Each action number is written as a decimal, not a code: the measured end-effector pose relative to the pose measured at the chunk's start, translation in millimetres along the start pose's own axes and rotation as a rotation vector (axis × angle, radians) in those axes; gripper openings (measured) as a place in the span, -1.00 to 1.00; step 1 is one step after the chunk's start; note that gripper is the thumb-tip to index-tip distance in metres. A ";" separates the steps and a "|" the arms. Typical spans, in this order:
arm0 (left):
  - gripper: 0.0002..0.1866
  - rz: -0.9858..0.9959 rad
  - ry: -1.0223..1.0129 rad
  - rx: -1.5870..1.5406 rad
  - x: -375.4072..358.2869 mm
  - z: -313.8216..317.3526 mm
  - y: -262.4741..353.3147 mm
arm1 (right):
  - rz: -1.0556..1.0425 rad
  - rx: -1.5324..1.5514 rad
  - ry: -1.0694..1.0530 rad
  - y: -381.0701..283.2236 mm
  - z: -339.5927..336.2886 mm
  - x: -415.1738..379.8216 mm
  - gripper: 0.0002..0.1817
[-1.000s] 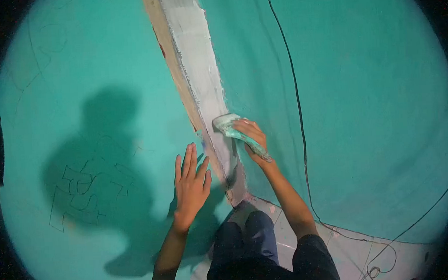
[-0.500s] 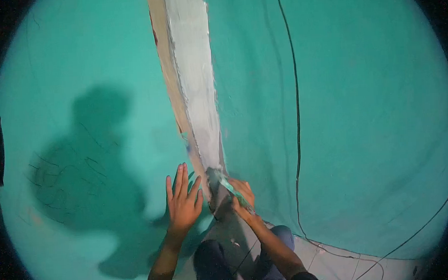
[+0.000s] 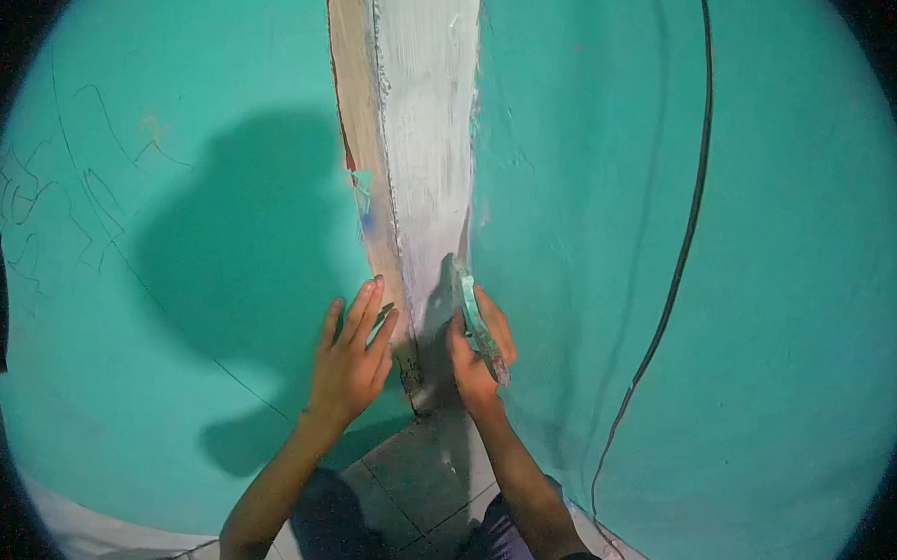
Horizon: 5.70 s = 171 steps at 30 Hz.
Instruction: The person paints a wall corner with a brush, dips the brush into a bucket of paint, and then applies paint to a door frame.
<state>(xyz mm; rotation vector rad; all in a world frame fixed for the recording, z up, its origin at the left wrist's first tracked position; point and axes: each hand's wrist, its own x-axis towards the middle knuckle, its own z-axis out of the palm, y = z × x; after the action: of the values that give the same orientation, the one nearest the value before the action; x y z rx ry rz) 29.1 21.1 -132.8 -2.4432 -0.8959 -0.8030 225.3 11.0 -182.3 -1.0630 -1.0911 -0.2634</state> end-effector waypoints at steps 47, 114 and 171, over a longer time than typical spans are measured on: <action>-0.53 -0.072 0.041 -0.230 -27.2 61.6 10.3 | -0.233 -0.187 0.005 -8.0 25.3 59.7 -0.57; -0.44 -0.106 -0.023 -0.275 -25.3 50.8 7.6 | -0.303 -0.190 -0.524 66.0 -30.1 -23.7 -0.52; -0.42 -0.053 -0.086 -0.361 -24.8 62.1 1.3 | -0.029 -0.280 -0.002 59.9 -1.2 -25.8 -0.67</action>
<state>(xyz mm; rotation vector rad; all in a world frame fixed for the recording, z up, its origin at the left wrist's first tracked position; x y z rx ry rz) 37.6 43.3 -195.3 -2.7935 -0.9171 -0.9552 252.0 32.8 -237.6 -1.2960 -1.0923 -0.4479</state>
